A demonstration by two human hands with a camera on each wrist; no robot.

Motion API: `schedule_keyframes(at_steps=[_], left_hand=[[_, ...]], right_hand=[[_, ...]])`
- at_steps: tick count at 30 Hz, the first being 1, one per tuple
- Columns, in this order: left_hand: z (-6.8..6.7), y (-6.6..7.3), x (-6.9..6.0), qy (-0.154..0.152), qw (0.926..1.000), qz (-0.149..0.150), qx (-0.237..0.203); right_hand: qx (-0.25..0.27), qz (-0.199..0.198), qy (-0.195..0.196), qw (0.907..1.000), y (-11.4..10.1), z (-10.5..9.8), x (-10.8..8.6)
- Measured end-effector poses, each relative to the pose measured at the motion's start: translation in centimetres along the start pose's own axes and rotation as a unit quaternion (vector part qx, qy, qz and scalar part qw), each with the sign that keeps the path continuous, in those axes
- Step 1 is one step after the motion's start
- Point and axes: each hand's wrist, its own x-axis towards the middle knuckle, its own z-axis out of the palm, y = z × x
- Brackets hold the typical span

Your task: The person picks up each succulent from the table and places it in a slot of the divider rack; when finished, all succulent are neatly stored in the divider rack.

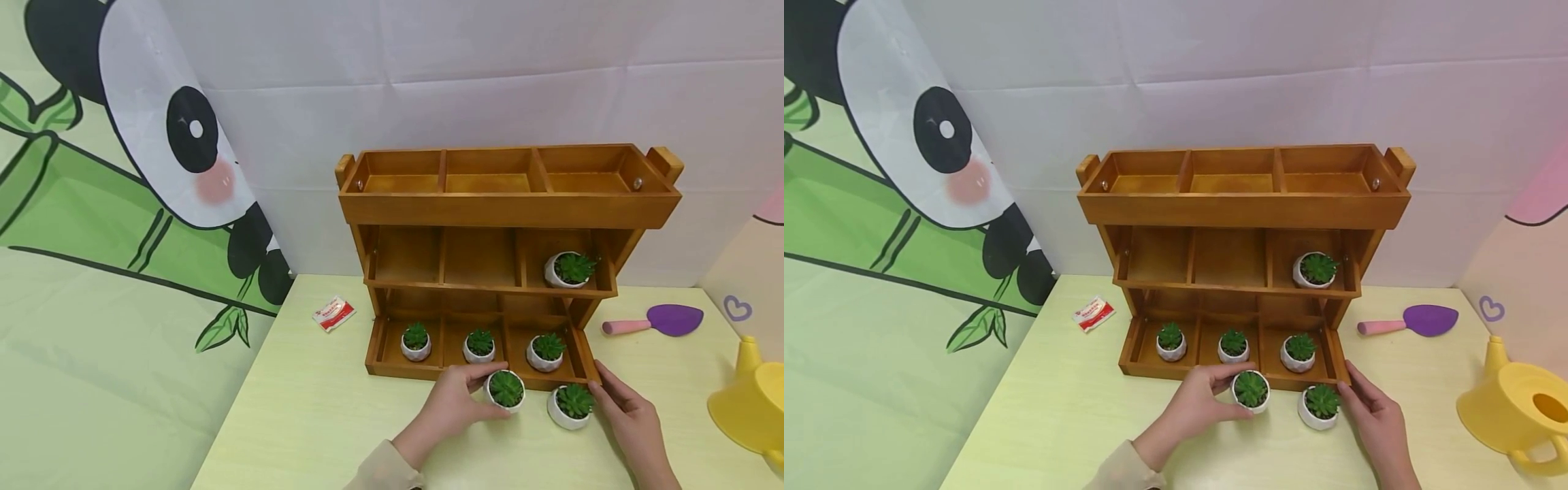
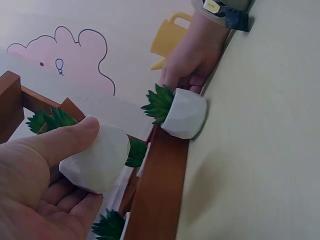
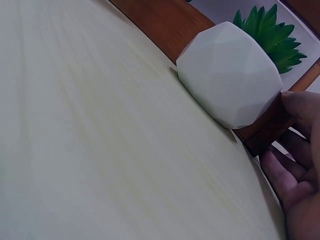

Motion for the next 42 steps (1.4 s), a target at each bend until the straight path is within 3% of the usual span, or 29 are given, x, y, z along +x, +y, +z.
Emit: schedule_keyframes(at_steps=[10, 19, 26, 32, 37, 42], left_hand=[[-2.4, 2.4, 0.4, -0.004, 1.0, 0.003, 0.002], [-4.6, 5.1, 1.1, -0.015, 0.9993, 0.034, 0.0], [-6.5, 7.8, 2.0, 0.006, 0.9982, 0.05, 0.032], [-7.8, 10.2, 3.2, 0.022, 0.997, 0.052, 0.053], [-8.5, 11.4, 4.9, 0.027, 0.9973, 0.062, 0.029], [-8.8, 11.8, 6.8, 0.042, 0.9966, 0.071, 0.0]], right_hand=[[0.003, 0.007, -0.007, 0.9999, 0.0, -0.1, 0.1], [0.003, 0.006, -0.007, 0.9999, -0.3, -0.3, 0.0], [0.001, 0.01, -0.005, 0.9999, -0.3, -0.3, 0.0], [0.0, 0.009, -0.003, 1.0, -0.1, -0.3, 0.0], [-0.006, 0.006, -0.003, 1.0, -0.1, -0.1, -0.1], [-0.012, 0.002, -0.003, 0.9999, -0.1, -0.1, -0.1]])
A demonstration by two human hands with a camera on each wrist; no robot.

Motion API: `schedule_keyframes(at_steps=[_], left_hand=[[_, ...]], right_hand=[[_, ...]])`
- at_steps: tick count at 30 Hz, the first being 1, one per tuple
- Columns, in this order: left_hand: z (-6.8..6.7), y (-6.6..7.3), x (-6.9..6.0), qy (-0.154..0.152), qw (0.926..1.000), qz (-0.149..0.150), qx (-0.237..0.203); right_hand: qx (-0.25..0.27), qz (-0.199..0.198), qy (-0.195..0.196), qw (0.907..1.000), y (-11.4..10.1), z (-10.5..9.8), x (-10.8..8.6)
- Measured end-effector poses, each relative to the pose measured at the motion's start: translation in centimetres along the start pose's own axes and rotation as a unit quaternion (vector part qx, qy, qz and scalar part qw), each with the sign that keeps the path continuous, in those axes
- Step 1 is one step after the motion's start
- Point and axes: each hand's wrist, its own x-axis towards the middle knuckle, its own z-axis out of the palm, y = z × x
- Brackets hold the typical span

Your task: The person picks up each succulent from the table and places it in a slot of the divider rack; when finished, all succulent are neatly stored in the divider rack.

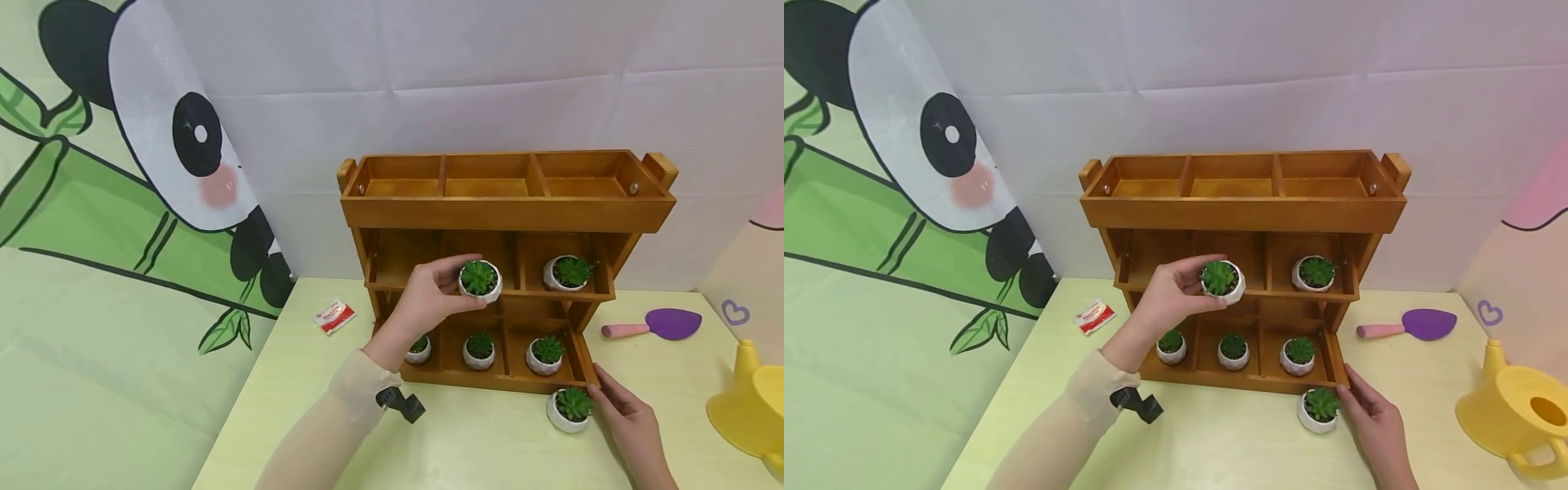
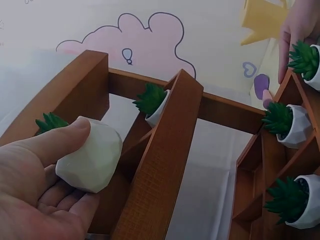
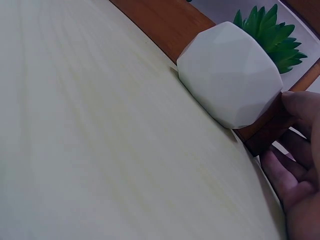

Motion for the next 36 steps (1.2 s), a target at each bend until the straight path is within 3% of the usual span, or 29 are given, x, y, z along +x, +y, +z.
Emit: schedule_keyframes(at_steps=[7, 15, 25, 31, 36], left_hand=[[0.2, -0.4, 1.9, 0.022, 0.9996, 0.018, -0.007], [0.6, -0.5, 4.0, 0.041, 0.9987, 0.025, 0.016], [1.3, -1.2, 5.5, 0.049, 0.9919, 0.045, 0.108], [1.7, -0.9, 6.1, 0.048, 0.9807, 0.025, 0.188], [1.8, -0.6, 6.5, 0.028, 0.9739, 0.011, 0.225]], right_hand=[[-0.006, -0.003, 0.005, 1.0, 0.1, 0.2, -0.1], [-0.005, 0.003, 0.002, 1.0, 0.0, 0.3, -0.1], [0.003, -0.002, 0.001, 1.0, 0.1, 0.2, -0.1], [0.007, -0.001, 0.0, 1.0, 0.0, 0.2, 0.0], [0.004, -0.002, 0.001, 1.0, 0.0, 0.1, 0.1]])
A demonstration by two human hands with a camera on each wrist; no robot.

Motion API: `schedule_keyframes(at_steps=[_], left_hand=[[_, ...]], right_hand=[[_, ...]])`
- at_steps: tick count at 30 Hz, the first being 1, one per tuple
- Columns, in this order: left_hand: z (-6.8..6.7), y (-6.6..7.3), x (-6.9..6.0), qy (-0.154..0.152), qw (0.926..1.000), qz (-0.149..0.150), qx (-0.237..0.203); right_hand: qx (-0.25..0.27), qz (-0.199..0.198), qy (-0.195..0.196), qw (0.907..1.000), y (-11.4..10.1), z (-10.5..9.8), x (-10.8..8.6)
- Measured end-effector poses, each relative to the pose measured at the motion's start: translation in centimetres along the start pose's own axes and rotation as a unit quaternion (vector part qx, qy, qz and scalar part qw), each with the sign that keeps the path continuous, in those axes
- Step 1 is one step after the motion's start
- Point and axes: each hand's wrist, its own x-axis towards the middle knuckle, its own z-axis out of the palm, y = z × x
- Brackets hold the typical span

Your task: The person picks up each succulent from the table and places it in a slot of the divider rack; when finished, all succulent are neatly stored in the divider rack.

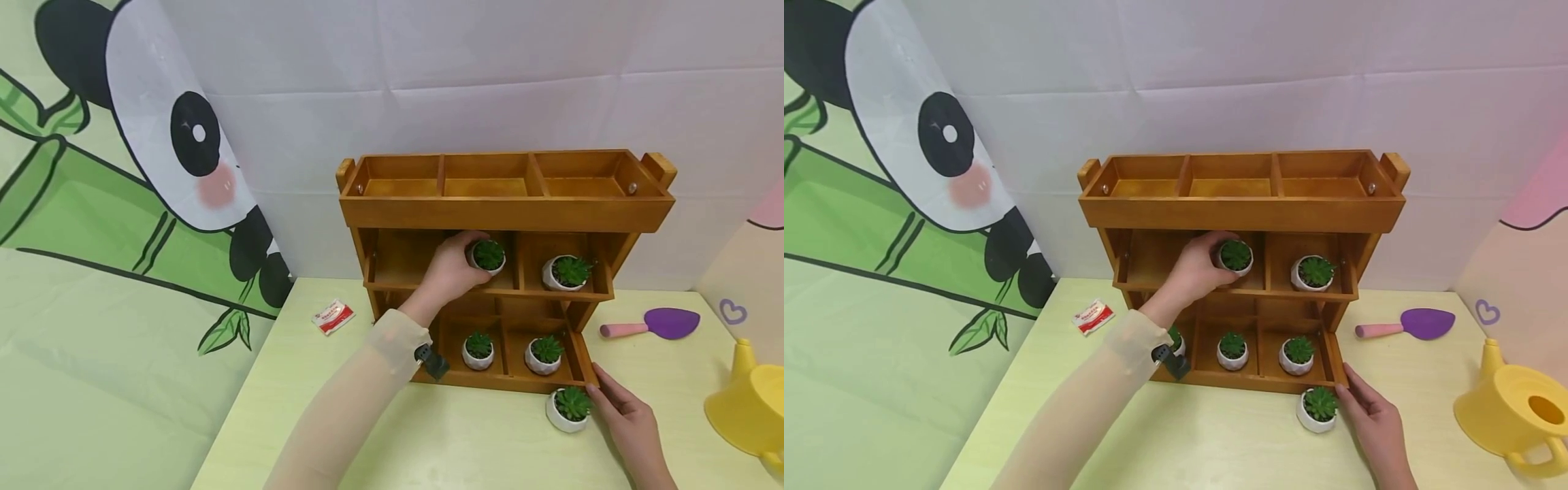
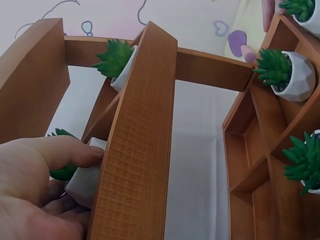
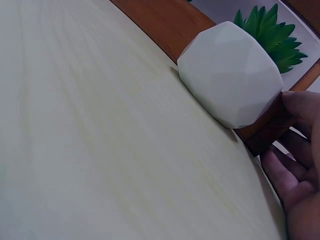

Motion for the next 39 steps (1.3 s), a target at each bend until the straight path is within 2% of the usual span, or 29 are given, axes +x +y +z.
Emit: schedule_keyframes(at_steps=[8, 19, 29, 39], left_hand=[[0.1, 0.3, 0.2, -0.017, 0.9998, -0.011, 0.009], [0.3, 0.7, -0.1, -0.017, 0.9988, -0.043, 0.016], [0.3, 0.8, -0.5, -0.022, 0.9983, -0.048, 0.024], [0.4, 0.4, -0.8, -0.039, 0.9974, -0.024, 0.055]], right_hand=[[-0.002, -0.002, 0.003, 1.0, 0.0, -0.1, 0.0], [0.0, -0.005, 0.002, 1.0, 0.1, 0.0, 0.0], [-0.009, -0.003, 0.002, 0.9999, 0.1, -0.1, 0.0], [-0.006, 0.012, -0.001, 0.9999, 0.1, -0.1, 0.0]])
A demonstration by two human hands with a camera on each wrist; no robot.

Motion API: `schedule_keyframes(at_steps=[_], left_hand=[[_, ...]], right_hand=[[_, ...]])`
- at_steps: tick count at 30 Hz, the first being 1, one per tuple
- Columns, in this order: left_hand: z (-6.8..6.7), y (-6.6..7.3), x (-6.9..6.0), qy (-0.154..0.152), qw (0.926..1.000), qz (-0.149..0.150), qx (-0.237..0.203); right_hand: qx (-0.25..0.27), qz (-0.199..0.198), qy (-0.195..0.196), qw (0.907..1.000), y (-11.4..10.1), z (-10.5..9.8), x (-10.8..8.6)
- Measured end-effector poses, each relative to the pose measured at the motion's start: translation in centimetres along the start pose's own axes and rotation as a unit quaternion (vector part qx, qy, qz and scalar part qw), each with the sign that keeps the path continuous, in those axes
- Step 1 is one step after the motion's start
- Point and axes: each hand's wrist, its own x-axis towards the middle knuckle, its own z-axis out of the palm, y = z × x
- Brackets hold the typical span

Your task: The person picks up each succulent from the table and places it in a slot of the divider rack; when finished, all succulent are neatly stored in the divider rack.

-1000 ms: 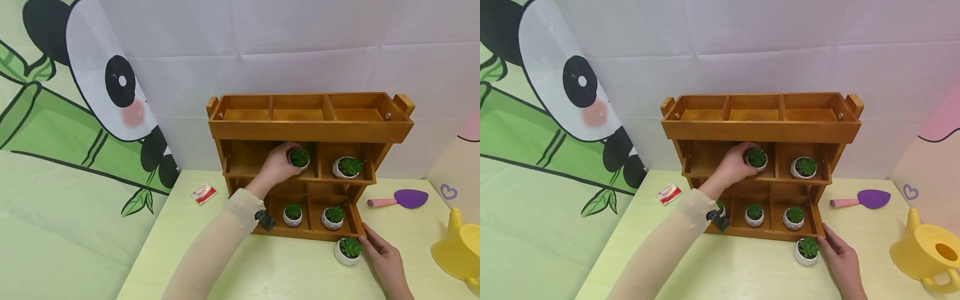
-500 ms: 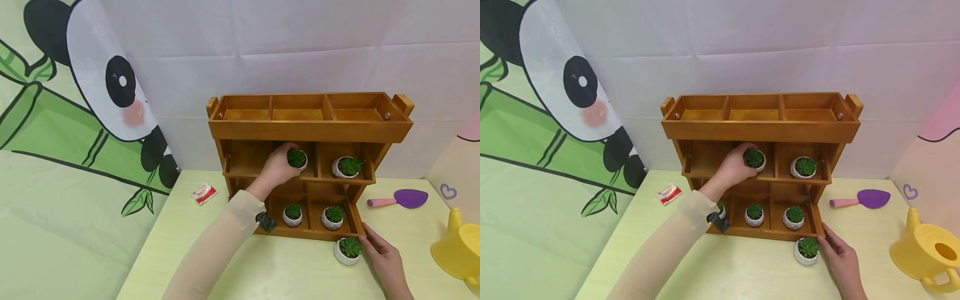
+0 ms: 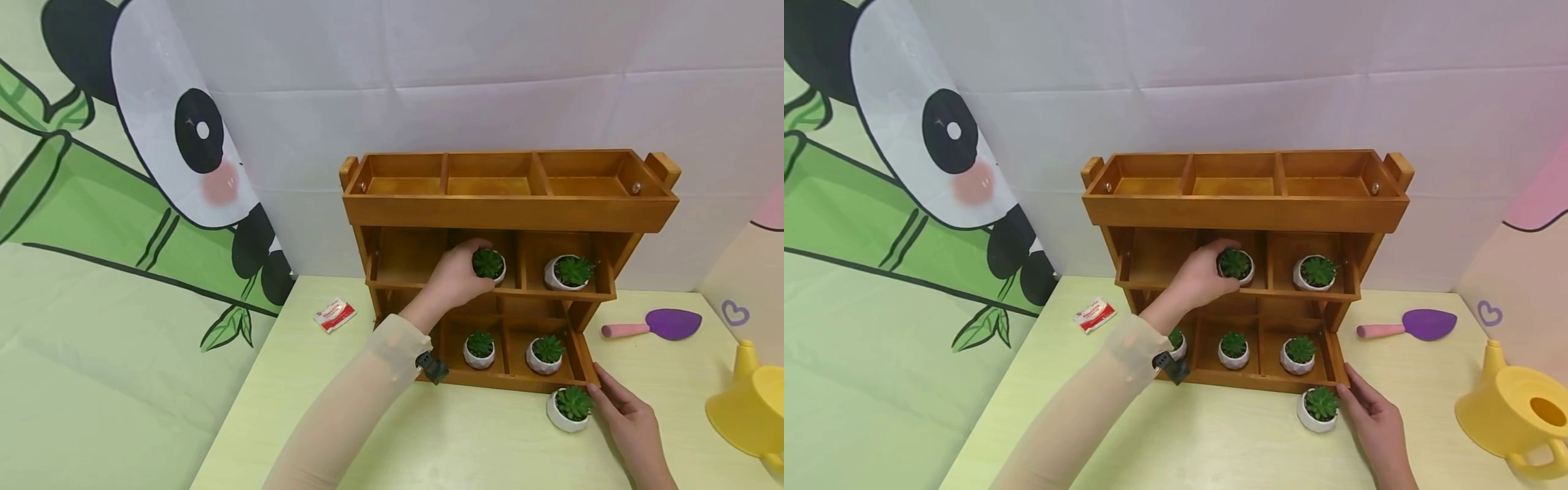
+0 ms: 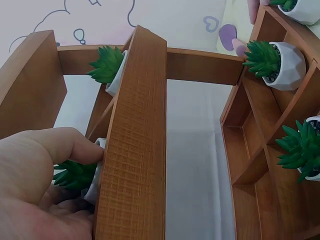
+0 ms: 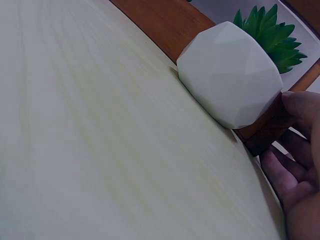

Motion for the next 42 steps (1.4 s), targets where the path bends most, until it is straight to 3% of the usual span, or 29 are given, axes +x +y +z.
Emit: schedule_keyframes(at_steps=[11, 22, 31, 36, 42], left_hand=[[-0.2, 0.0, -0.6, -0.018, 0.9997, 0.016, 0.004], [-0.5, -0.6, -3.2, 0.03, 0.997, 0.048, -0.053], [-0.1, -1.0, -5.7, 0.062, 0.9859, 0.066, -0.141], [0.3, -1.8, -6.8, 0.084, 0.9753, 0.088, -0.184], [0.7, -2.6, -8.4, 0.081, 0.967, 0.098, -0.221]], right_hand=[[0.003, 0.0, -0.001, 1.0, -0.1, 0.0, 0.0], [0.007, -0.009, 0.002, 0.9999, -0.1, 0.0, 0.0], [0.008, -0.002, -0.002, 1.0, -0.1, -0.1, -0.1], [0.01, -0.001, -0.001, 0.9999, 0.0, -0.1, -0.1], [0.016, -0.006, 0.001, 0.9999, -0.1, -0.2, -0.1]])
